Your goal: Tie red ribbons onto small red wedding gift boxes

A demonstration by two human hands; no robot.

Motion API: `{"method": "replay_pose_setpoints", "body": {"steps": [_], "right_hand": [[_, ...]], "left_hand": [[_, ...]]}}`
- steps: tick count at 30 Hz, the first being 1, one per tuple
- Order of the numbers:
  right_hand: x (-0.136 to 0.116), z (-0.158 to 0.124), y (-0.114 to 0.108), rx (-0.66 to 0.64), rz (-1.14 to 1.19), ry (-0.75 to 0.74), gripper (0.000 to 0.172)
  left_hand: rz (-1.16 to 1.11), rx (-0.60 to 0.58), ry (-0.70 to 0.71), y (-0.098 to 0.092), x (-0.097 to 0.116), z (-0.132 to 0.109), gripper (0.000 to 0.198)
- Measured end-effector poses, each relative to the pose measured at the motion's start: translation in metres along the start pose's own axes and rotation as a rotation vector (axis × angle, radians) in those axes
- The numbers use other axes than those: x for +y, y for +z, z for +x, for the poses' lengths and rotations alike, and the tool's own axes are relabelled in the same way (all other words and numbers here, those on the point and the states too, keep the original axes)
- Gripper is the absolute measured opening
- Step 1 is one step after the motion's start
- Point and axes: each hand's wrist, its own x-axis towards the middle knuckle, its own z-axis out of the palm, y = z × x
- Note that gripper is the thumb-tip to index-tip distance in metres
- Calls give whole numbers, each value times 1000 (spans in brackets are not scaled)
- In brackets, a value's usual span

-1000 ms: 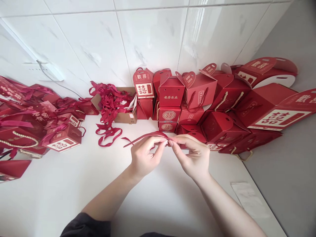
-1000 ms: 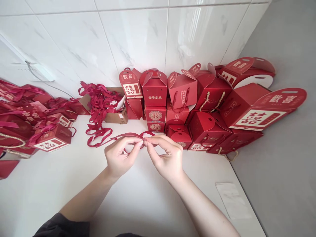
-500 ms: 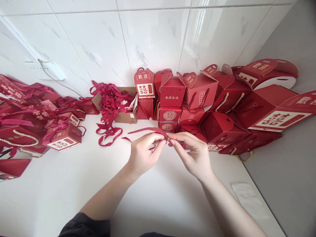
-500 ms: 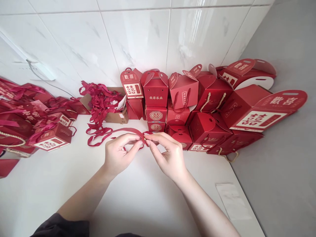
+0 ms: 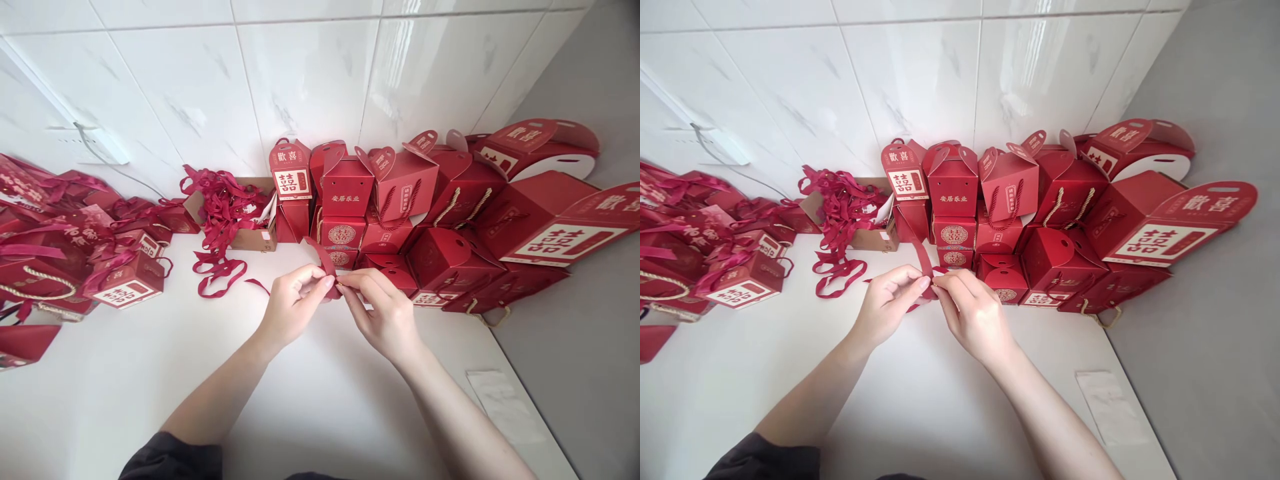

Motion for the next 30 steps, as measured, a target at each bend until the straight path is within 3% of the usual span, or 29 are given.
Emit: {"method": "replay_pose_setpoints", "body": {"steps": [3, 8, 9, 12, 14, 20, 27, 30], "right_hand": [[-3, 4, -10, 76, 17, 52, 11], [1, 7, -31, 168, 107, 260, 7], [3, 7, -34, 195, 121, 283, 8], [6, 7, -43, 264, 141, 316, 8], [5, 8, -46, 280, 146, 322, 8], [-1, 9, -51, 235, 119, 281, 6], [-1, 10, -58, 219, 83, 227, 7], [0, 11, -60, 222, 67, 210, 7]], "left_hand": [[167, -31, -91, -15, -2, 9, 26], [435, -391, -386, -51, -33, 24, 26], [526, -393, -381, -57, -41, 26, 24], [807, -123, -227, -64, -61, 38, 27], [870, 50, -142, -67, -70, 55, 31], [903, 356, -78, -68, -86, 124, 45], [1030, 617, -81, -39, -88, 157, 72], [1055, 663, -145, -32, -84, 168, 78]]}}
